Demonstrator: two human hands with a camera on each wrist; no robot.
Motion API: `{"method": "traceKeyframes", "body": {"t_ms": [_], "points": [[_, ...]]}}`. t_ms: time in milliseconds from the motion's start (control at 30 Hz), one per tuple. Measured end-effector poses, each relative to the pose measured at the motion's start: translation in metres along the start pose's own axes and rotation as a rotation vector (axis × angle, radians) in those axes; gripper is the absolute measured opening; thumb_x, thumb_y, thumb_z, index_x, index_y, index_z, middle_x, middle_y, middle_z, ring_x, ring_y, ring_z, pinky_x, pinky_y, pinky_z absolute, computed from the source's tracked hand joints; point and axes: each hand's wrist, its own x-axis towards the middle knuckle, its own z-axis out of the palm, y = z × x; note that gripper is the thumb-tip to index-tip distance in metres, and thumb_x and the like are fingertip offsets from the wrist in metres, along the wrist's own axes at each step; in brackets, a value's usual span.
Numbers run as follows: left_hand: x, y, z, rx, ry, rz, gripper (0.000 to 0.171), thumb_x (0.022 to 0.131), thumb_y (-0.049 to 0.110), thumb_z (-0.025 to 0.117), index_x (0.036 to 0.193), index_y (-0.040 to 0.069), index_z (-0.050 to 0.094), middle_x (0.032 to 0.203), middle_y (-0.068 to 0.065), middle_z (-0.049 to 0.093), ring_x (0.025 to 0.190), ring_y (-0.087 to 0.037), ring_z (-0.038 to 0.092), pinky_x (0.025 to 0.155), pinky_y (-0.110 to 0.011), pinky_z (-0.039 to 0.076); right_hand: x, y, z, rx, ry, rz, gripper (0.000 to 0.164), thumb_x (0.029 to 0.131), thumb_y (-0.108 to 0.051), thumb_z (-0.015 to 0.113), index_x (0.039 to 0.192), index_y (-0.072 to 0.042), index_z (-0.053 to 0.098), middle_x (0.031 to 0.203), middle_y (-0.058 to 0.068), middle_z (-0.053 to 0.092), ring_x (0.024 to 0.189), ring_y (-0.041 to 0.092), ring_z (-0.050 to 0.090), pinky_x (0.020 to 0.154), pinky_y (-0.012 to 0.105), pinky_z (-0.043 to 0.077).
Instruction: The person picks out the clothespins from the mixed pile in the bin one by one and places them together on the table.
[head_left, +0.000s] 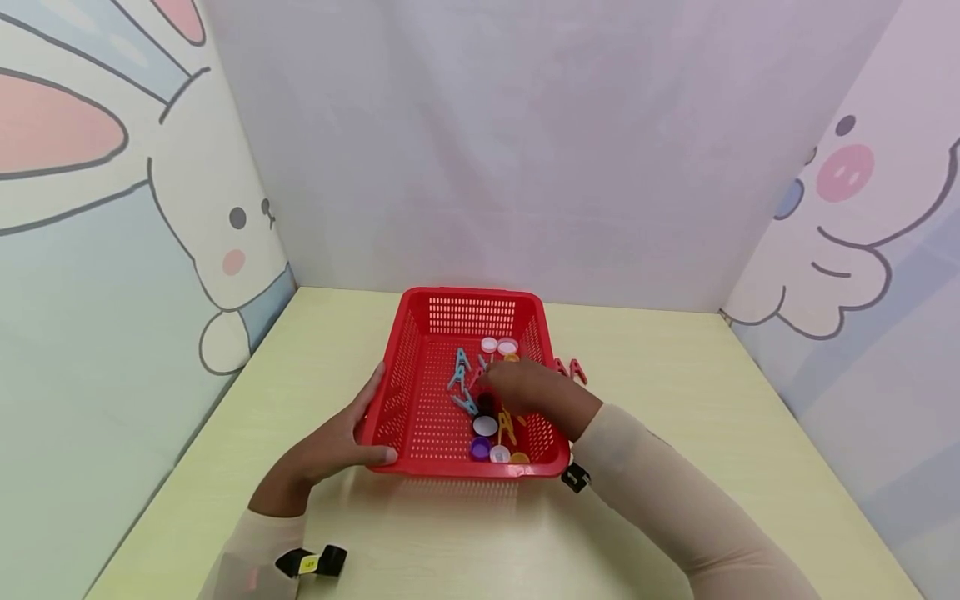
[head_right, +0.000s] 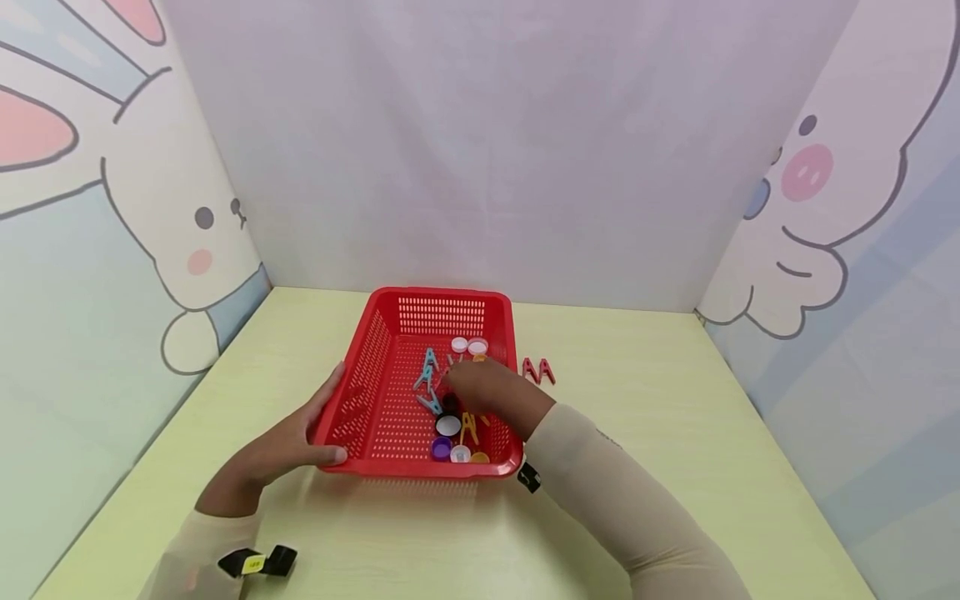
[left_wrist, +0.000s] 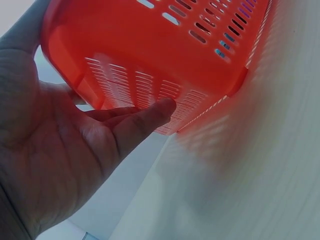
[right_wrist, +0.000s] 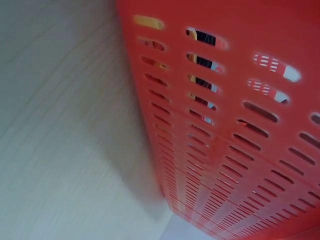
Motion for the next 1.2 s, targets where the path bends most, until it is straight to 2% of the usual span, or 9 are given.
{"method": "traceKeyframes", "body": {"t_ms": [167,300,700,967,1067,1200], "points": [[0.0004,-0.0004,-0.0004,0.003,-0.006,0.007,0.134,0.086,0.019,0.089,0.176,0.032,-0.009,0.166,-0.029,0.03,0.138,-0.043,0.053,0.092,-0.038,0.068,0.0007,-0.0009,0.0001,0.016,-0.029,0.002,0.052,0.087,-0.019,0.091,0.135,-0.033,0.075,0.116,-0.005,0.072,0.107,0.02,0.071,0.1,0.056,0.065],[0.0005,-0.0006,-0.0004,0.005,-0.009,0.013,0.133,0.086,0.018,0.088,0.176,0.032,-0.009,0.165,-0.03,0.03,0.138,-0.044,0.053,0.092,-0.038,0.068,0.0006,-0.0025,0.0006,0.01,-0.047,0.011,0.055,0.087,-0.016,0.091,0.137,-0.032,0.073,0.117,-0.004,0.07,0.109,0.02,0.07,0.1,0.057,0.065],[0.0004,0.0004,-0.0001,0.013,-0.007,0.013,0.133,0.086,0.018,0.088,0.176,0.032,-0.009,0.166,-0.03,0.03,0.138,-0.043,0.053,0.092,-0.038,0.068,0.0052,-0.0019,0.0043,-0.094,-0.083,0.015,0.077,0.085,-0.008,0.091,0.151,-0.035,0.064,0.137,0.0,0.066,0.122,0.025,0.068,0.1,0.057,0.064],[-0.0007,0.001,0.0004,0.02,0.001,0.006,0.133,0.086,0.017,0.088,0.176,0.032,-0.009,0.166,-0.028,0.03,0.14,-0.045,0.051,0.092,-0.038,0.068,0.0025,-0.0056,0.0003,-0.077,-0.094,0.07,0.081,0.082,-0.01,0.093,0.153,-0.036,0.063,0.141,-0.001,0.063,0.116,0.027,0.067,0.097,0.058,0.065],[-0.001,0.0005,0.0007,0.019,0.001,0.004,0.133,0.086,0.017,0.088,0.176,0.032,-0.008,0.167,-0.028,0.03,0.141,-0.045,0.05,0.092,-0.038,0.068,0.0026,-0.005,0.0009,-0.058,-0.079,0.05,0.077,0.082,-0.01,0.094,0.149,-0.034,0.066,0.135,-0.001,0.063,0.117,0.026,0.067,0.096,0.057,0.066],[-0.001,0.0005,0.0003,0.013,-0.002,0.013,0.133,0.086,0.018,0.088,0.176,0.032,-0.008,0.167,-0.028,0.029,0.14,-0.045,0.05,0.092,-0.038,0.068,0.004,-0.0041,0.0016,-0.056,-0.035,-0.001,0.059,0.085,-0.013,0.091,0.139,-0.031,0.072,0.126,-0.001,0.065,0.117,0.022,0.066,0.1,0.054,0.065]]}}
